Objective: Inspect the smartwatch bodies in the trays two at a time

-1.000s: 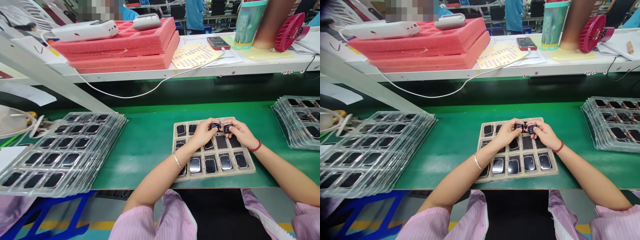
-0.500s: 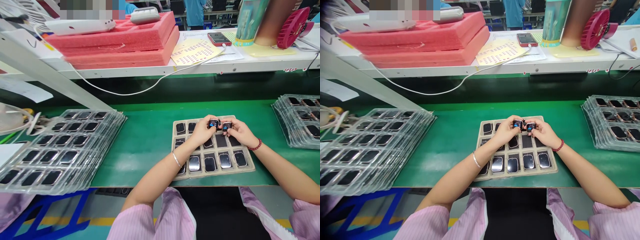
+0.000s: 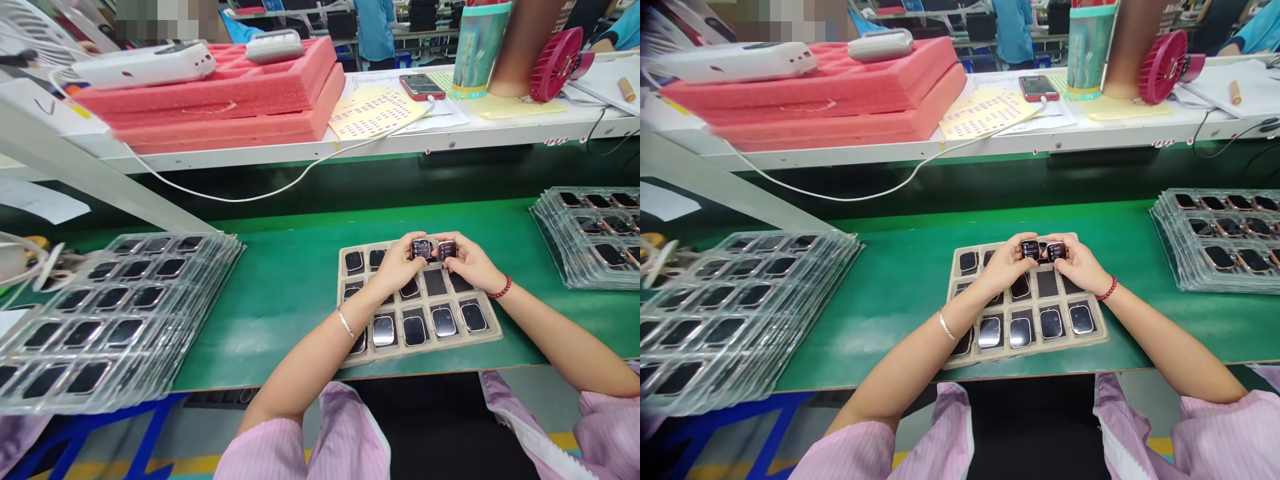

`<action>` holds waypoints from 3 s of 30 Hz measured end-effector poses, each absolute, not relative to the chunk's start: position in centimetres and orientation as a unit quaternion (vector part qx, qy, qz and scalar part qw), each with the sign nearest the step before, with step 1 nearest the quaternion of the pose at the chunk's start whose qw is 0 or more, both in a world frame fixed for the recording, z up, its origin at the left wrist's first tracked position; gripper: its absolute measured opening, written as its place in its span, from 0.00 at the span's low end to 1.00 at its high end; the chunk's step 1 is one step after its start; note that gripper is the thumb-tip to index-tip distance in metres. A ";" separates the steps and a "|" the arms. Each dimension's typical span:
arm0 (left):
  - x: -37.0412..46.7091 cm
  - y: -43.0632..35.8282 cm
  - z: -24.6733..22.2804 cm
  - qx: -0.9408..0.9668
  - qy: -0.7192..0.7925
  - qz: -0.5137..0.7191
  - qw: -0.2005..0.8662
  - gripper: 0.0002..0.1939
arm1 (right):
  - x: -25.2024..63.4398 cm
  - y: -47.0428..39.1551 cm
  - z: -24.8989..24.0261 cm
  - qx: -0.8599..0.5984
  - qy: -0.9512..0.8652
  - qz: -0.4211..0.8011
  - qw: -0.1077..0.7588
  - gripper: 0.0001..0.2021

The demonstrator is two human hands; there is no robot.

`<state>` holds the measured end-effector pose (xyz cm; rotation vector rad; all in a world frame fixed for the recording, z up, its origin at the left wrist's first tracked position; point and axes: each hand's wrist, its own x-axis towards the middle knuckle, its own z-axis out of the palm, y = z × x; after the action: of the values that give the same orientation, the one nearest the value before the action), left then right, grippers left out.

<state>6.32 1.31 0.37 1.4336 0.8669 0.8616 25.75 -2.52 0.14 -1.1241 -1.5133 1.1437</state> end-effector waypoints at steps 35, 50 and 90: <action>6.6 1.4 -0.2 0.593 0.346 0.391 0.613 0.11 | 26.2 -2.4 -0.7 -0.444 -0.601 0.480 0.460 0.12; 6.6 1.5 -0.3 0.604 0.345 0.385 0.606 0.13 | 26.1 -2.5 -0.6 -0.451 -0.609 0.467 0.455 0.11; 6.2 1.3 0.1 0.656 0.382 0.392 0.519 0.18 | 25.9 -2.6 -0.4 -0.427 -0.636 0.455 0.453 0.19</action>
<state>6.24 1.33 0.09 1.5739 0.9171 0.9401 25.93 -2.62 -0.41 -1.0544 -1.5707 1.1242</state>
